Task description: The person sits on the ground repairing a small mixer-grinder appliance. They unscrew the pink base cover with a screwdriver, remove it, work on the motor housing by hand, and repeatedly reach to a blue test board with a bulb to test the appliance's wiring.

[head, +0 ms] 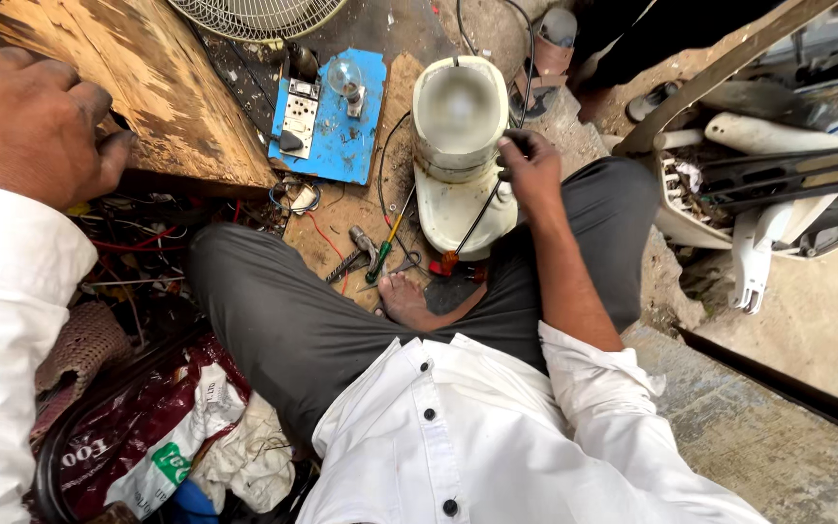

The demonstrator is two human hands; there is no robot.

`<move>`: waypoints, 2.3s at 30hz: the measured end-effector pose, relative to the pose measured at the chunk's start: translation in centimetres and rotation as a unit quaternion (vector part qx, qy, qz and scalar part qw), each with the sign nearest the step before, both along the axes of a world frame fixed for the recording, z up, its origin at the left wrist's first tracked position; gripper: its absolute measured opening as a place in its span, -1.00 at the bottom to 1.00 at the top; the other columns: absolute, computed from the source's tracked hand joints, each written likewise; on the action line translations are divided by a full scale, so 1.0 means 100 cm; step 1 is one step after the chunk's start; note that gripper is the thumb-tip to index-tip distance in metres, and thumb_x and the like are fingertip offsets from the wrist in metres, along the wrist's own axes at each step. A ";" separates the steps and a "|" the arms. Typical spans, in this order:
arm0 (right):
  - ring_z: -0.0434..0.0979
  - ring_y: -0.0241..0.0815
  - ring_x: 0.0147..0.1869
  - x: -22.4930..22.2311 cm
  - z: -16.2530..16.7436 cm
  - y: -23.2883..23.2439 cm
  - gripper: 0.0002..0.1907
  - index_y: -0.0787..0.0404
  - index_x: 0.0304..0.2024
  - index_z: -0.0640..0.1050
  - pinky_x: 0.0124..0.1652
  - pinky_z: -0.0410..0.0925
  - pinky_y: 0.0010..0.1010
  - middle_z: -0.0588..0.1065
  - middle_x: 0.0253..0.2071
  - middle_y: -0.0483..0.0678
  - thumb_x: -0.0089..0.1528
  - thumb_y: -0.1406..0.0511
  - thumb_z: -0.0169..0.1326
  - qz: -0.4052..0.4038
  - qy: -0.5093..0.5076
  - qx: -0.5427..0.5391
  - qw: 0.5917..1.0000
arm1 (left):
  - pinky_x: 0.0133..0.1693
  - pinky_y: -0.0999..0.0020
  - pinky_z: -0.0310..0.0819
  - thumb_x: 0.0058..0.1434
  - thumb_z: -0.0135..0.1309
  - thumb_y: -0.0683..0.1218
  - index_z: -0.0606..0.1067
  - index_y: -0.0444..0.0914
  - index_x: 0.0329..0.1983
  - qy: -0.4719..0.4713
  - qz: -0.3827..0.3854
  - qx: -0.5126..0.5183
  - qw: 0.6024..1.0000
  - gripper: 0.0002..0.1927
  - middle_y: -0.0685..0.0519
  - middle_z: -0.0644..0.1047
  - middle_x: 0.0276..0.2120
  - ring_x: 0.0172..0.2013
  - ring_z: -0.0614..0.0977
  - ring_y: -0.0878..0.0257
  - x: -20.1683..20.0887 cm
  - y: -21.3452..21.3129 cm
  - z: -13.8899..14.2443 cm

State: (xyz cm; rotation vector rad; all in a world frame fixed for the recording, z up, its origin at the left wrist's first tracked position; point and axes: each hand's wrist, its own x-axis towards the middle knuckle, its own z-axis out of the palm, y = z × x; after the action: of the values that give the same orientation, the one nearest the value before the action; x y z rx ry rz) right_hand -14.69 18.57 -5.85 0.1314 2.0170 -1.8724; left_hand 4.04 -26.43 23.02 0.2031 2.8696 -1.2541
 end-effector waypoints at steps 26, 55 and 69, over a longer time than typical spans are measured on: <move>0.20 0.34 0.63 -0.014 0.032 0.033 0.32 0.33 0.54 0.15 0.55 0.13 0.25 0.18 0.56 0.31 0.03 -0.44 -0.07 0.014 -0.168 -0.526 0.834 | -0.10 0.46 0.44 0.27 0.28 0.36 0.67 -0.03 -0.14 0.028 -0.009 -0.040 0.999 -0.58 0.22 0.56 -0.33 -0.20 0.60 0.40 0.011 -0.015 -0.022; -0.33 0.34 0.70 -0.038 0.098 0.022 0.38 -0.21 0.59 -0.16 0.49 -0.25 0.45 -0.23 0.66 -0.01 -0.14 -0.52 -0.08 -0.078 -0.110 -0.801 0.583 | 0.23 -0.22 0.41 0.18 -0.06 0.61 0.35 -0.21 0.31 0.113 -0.058 0.964 0.233 -0.04 -0.20 0.39 0.30 0.27 0.47 -0.12 -0.079 0.103 -0.042; -0.29 0.44 0.69 -0.015 0.096 0.013 0.37 -0.22 0.59 -0.12 0.49 -0.23 0.56 -0.17 0.66 -0.01 -0.17 -0.50 -0.10 -0.109 -0.103 -0.772 0.617 | 0.35 -0.52 -0.23 -0.05 -0.40 0.80 -0.18 0.01 0.63 0.076 -0.135 0.912 -0.379 0.31 -0.15 -0.27 0.60 0.55 -0.29 -0.24 -0.104 0.160 -0.130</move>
State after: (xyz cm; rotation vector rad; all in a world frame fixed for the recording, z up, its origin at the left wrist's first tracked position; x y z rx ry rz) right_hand -16.14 19.86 3.74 0.0798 -0.2765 -2.8137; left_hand -6.35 -10.44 10.07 -0.1973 -0.0264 -2.7653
